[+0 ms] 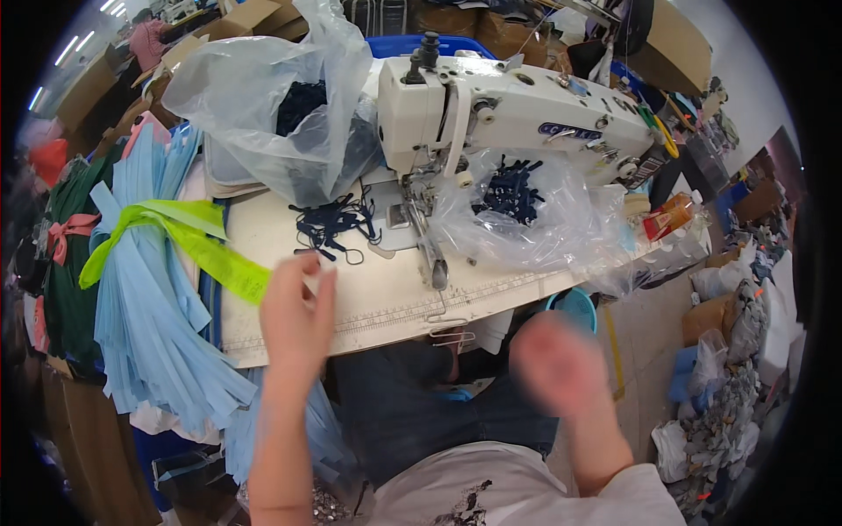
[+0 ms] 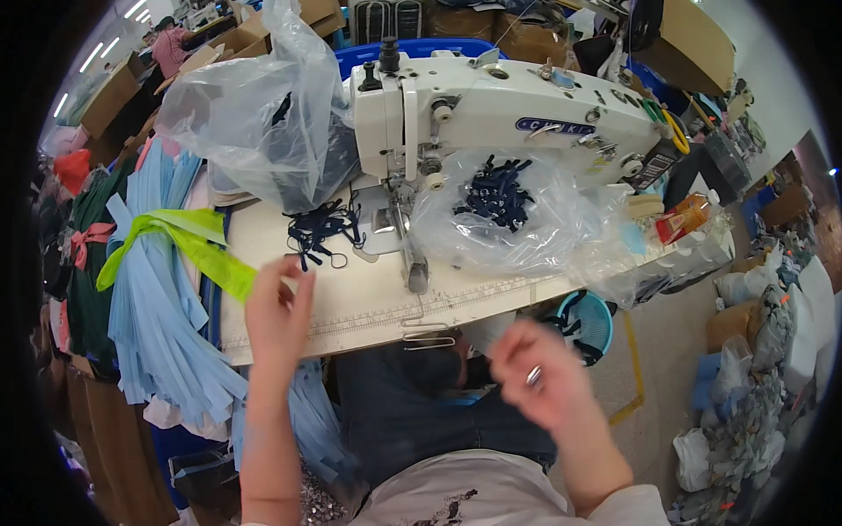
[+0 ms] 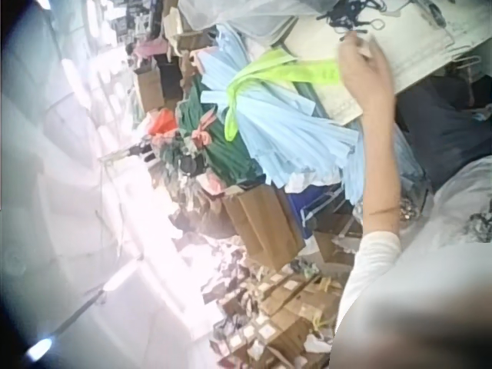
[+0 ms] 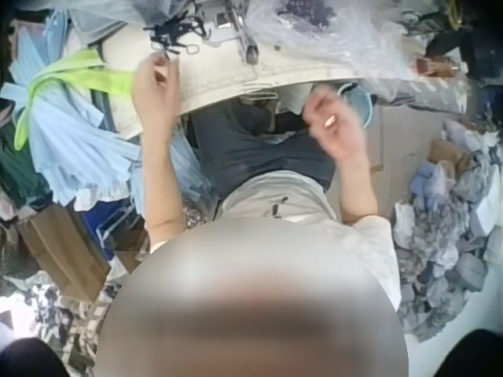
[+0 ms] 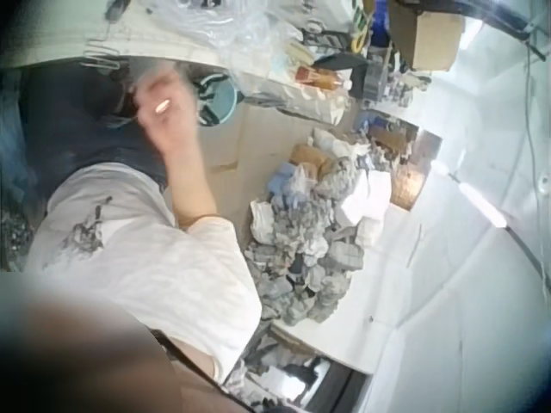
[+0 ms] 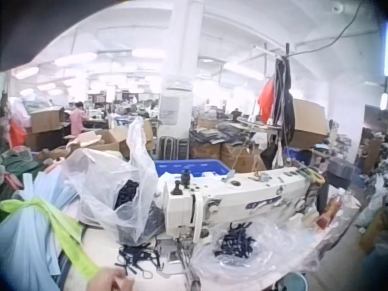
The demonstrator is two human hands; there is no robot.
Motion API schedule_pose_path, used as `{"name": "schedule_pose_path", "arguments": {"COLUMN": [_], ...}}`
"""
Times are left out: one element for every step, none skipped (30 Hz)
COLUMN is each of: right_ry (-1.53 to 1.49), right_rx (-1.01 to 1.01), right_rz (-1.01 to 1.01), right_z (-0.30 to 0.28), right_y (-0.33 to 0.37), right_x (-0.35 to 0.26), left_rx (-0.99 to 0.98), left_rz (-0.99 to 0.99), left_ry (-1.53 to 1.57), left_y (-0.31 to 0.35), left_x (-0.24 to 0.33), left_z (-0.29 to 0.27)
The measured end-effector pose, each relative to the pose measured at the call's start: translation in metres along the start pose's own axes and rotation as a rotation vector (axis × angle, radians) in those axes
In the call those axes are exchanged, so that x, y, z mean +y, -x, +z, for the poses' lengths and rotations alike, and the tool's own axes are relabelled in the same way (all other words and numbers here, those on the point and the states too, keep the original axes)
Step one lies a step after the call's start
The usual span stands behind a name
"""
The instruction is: Assembling cord stoppers by threading small elastic loops through plastic toggles.
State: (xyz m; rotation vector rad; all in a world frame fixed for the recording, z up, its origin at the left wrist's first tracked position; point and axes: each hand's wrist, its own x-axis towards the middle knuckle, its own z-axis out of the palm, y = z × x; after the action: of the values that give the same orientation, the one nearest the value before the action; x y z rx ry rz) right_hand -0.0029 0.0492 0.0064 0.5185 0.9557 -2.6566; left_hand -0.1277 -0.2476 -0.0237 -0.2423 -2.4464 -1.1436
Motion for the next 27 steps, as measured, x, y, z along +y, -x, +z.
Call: {"name": "schedule_pose_path", "arguments": {"right_ry": [-0.028, -0.034, -0.045, -0.052, -0.031, -0.009, -0.024, -0.01, 0.004, -0.007, -0.039, -0.071, -0.056, -0.065, -0.003, 0.061, 0.056, 0.105, 0.155, 0.151, 0.143, 0.13, 0.12, 0.132, 0.141, 0.125, 0.201], "right_rx": [0.083, 0.055, 0.064, 0.078, 0.081, 0.083, 0.078, 0.08, 0.082, 0.079, 0.041, 0.002, -0.014, -0.017, -0.046, -0.077, -0.081, -0.095, -0.111, -0.115, -0.109, -0.094, -0.088, -0.178, -0.265, -0.252, -0.275], "right_rz": [0.179, 0.286, 0.381, 0.442, 0.477, 0.511, 0.511, 0.519, 0.526, 0.522, 0.577, 0.632, 0.654, 0.654, 0.655, 0.656, 0.658, 0.652, 0.644, 0.644, 0.661, 0.685, 0.694, 0.682, 0.67, 0.676, 0.659], "right_z": [-0.012, -0.028, -0.039, -0.048, -0.055, -0.058, -0.061, -0.063, -0.065, -0.071, -0.078, -0.084, -0.086, -0.087, -0.084, -0.082, -0.082, -0.084, -0.085, -0.086, -0.088, -0.091, -0.095, -0.101, -0.104, -0.105, -0.102], "right_y": [0.005, 0.011, 0.015, 0.02, 0.026, 0.031, 0.035, 0.038, 0.042, 0.044, 0.045, 0.046, 0.049, 0.051, 0.052, 0.054, 0.057, 0.06, 0.061, 0.063, 0.064, 0.068, 0.069, 0.068, 0.072, 0.076, 0.079], "right_x": [0.022, 0.042, 0.059, 0.072, 0.079, 0.083, 0.087, 0.091, 0.095, 0.1, 0.106, 0.111, 0.114, 0.113, 0.108, 0.105, 0.106, 0.107, 0.108, 0.108, 0.109, 0.112, 0.113, 0.113, 0.113, 0.112, 0.112], "left_rx": [-0.004, -0.01, -0.054, -0.1, -0.11, -0.176, -0.24, -0.248, -0.245, -0.241, -0.247, -0.252, -0.258, -0.263, -0.243, -0.22, -0.221, -0.182, -0.14, -0.141, -0.095, -0.06, -0.057, -0.069, -0.001, 0.062, 0.042], "left_rz": [0.015, 0.018, 0.022, 0.033, 0.039, -0.006, -0.052, -0.046, -0.043, -0.039, -0.031, -0.161, -0.294, -0.291, -0.275, -0.26, -0.258, -0.158, -0.057, -0.054, -0.012, 0.021, -0.072, -0.081, -0.058, -0.031, -0.04], "left_ry": [-0.13, -0.138, -0.231, -0.324, -0.334, -0.266, -0.2, -0.211, -0.223, -0.231, -0.235, -0.168, -0.102, -0.109, -0.051, 0.007, 0.001, -0.042, -0.084, -0.089, -0.115, -0.138, -0.097, -0.102, -0.056, -0.005, -0.004], "left_y": [-0.014, -0.024, -0.031, -0.035, -0.037, -0.039, -0.04, -0.039, -0.037, -0.036, -0.035, -0.033, -0.03, -0.03, -0.031, -0.031, -0.031, -0.03, -0.031, -0.032, -0.034, -0.034, -0.034, -0.038, -0.038, -0.036, -0.028], "left_x": [-0.01, -0.021, -0.034, -0.041, -0.043, -0.043, -0.043, -0.044, -0.047, -0.048, -0.046, -0.044, -0.041, -0.037, -0.033, -0.029, -0.027, -0.026, -0.024, -0.025, -0.028, -0.027, -0.025, -0.022, -0.021, -0.014, -0.002], "left_z": [-0.004, -0.009, -0.014, -0.016, -0.016, -0.016, -0.016, -0.016, -0.016, -0.015, -0.016, -0.017, -0.017, -0.018, -0.019, -0.021, -0.021, -0.022, -0.024, -0.026, -0.029, -0.028, -0.03, -0.032, -0.037, -0.037, -0.039]}}
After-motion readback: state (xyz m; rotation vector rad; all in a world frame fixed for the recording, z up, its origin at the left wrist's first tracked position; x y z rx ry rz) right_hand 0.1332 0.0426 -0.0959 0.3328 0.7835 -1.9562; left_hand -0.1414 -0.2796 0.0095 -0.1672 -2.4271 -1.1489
